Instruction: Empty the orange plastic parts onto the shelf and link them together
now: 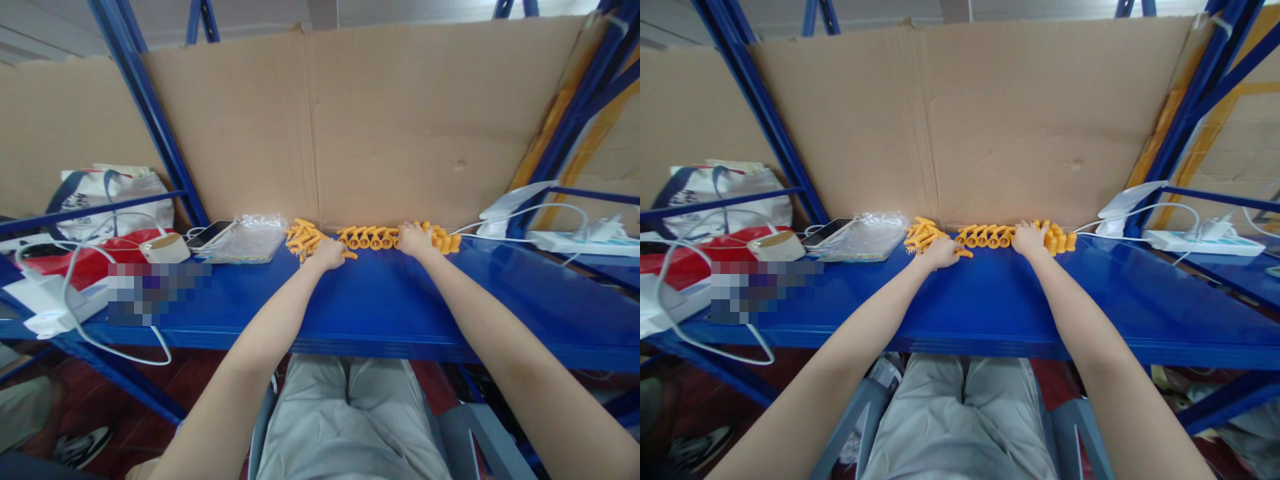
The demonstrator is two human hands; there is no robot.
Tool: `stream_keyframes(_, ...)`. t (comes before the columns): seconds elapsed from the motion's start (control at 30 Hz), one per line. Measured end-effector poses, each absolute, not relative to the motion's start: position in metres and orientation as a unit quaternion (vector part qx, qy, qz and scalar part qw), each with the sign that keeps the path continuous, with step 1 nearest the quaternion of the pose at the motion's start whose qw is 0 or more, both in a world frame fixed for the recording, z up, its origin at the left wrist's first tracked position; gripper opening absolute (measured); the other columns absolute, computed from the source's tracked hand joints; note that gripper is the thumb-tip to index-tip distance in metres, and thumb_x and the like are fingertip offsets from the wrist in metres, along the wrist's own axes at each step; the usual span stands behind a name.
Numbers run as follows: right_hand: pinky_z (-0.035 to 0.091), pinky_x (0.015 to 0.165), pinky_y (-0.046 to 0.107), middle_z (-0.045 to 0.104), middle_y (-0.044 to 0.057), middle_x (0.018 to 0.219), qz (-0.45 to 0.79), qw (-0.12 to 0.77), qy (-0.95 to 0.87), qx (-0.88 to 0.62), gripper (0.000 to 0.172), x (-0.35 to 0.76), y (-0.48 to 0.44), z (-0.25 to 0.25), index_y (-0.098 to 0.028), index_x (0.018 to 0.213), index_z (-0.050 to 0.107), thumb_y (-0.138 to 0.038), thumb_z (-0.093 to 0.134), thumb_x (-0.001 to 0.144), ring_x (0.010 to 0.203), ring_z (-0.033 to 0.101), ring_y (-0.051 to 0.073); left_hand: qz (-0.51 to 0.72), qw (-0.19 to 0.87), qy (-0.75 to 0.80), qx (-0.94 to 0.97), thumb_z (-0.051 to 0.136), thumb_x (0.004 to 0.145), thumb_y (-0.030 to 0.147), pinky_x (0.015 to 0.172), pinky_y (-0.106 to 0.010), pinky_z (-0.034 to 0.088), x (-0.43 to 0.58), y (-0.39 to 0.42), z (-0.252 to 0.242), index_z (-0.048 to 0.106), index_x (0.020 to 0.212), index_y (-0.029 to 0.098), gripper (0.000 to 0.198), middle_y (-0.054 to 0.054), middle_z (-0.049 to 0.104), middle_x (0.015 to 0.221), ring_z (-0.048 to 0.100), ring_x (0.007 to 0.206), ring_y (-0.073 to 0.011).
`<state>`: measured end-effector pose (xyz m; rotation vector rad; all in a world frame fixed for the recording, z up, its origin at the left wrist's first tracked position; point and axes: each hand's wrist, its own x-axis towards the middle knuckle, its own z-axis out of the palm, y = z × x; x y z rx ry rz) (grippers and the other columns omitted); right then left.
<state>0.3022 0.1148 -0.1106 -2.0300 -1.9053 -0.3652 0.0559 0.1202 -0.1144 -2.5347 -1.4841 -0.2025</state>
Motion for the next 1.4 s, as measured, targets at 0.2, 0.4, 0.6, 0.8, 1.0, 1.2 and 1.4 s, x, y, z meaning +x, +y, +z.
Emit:
stream_keyframes(0.2,0.022,0.113,0.070,0.056,0.020,0.143,-0.120,0.142,-0.644,-0.742,0.049,0.315,0.110,-0.121,-0.012,0.136,0.059,-0.012,0.039,0.091,0.136,0.047,0.035,-0.094,0.046,-0.502,-0.858,0.054,0.094,0.028,0.099,-0.032,0.050,0.058,0.123,-0.113,0.071,0.127,0.027,0.037,-0.005,0.076,0.119,0.068,0.113,-0.0239)
stream_keyframes(0.4,0.029,0.108,0.064,0.062,0.021,0.131,-0.151,0.133,-0.634,-0.747,0.045,0.313,0.106,-0.111,-0.013,0.129,0.062,-0.015,0.042,0.089,0.125,0.053,0.035,-0.106,0.060,-0.434,-0.893,0.057,0.088,0.016,0.104,-0.034,0.047,0.052,0.128,-0.114,0.072,0.125,0.027,0.041,-0.006,0.069,0.131,0.062,0.122,-0.0240)
stream_keyframes(0.6,0.040,0.104,0.059,0.066,0.022,0.126,-0.108,0.101,-0.634,-0.759,0.044,0.312,0.100,-0.102,-0.013,0.129,0.063,-0.018,0.048,0.088,0.121,0.059,0.037,-0.040,0.005,-0.426,-0.904,0.058,0.091,0.025,0.106,-0.034,0.046,0.048,0.125,-0.114,0.060,0.139,0.037,0.049,0.000,0.065,0.139,0.060,0.127,-0.0241)
stream_keyframes(0.8,0.049,0.098,0.050,0.067,0.024,0.124,-0.067,0.053,-0.653,-0.752,0.044,0.305,0.095,-0.098,-0.009,0.129,0.065,-0.015,0.054,0.087,0.122,0.061,0.038,-0.029,0.023,-0.441,-0.897,0.051,0.095,0.023,0.109,-0.039,0.043,0.057,0.113,-0.109,0.055,0.144,0.035,0.051,-0.004,0.059,0.147,0.056,0.133,-0.0261)
stream_keyframes(1.0,0.048,0.101,0.045,0.061,0.029,0.132,-0.031,0.096,-0.634,-0.767,0.051,0.307,0.093,-0.100,-0.003,0.139,0.056,-0.021,0.052,0.092,0.126,0.059,0.037,-0.009,-0.019,-0.397,-0.918,0.048,0.088,0.016,0.098,-0.026,0.048,0.068,0.103,-0.104,0.071,0.123,0.023,0.042,-0.004,0.073,0.124,0.067,0.113,-0.0208)
stream_keyframes(1.2,0.047,0.103,0.047,0.062,0.026,0.133,-0.020,0.116,-0.601,-0.790,0.051,0.311,0.095,-0.103,-0.006,0.140,0.056,-0.028,0.051,0.094,0.128,0.058,0.036,-0.022,-0.001,-0.446,-0.895,0.051,0.088,0.018,0.090,-0.028,0.051,0.069,0.095,-0.099,0.067,0.118,0.018,0.035,-0.008,0.073,0.119,0.069,0.106,-0.0225)
stream_keyframes(1.4,0.044,0.107,0.047,0.059,0.027,0.137,-0.016,0.082,-0.602,-0.794,0.064,0.317,0.097,-0.097,-0.007,0.145,0.051,-0.023,0.068,0.085,0.131,0.056,0.036,-0.060,-0.026,-0.474,-0.878,0.053,0.090,0.022,0.083,-0.027,0.051,0.065,0.097,-0.100,0.062,0.117,0.019,0.029,-0.006,0.076,0.101,0.071,0.095,-0.0212)
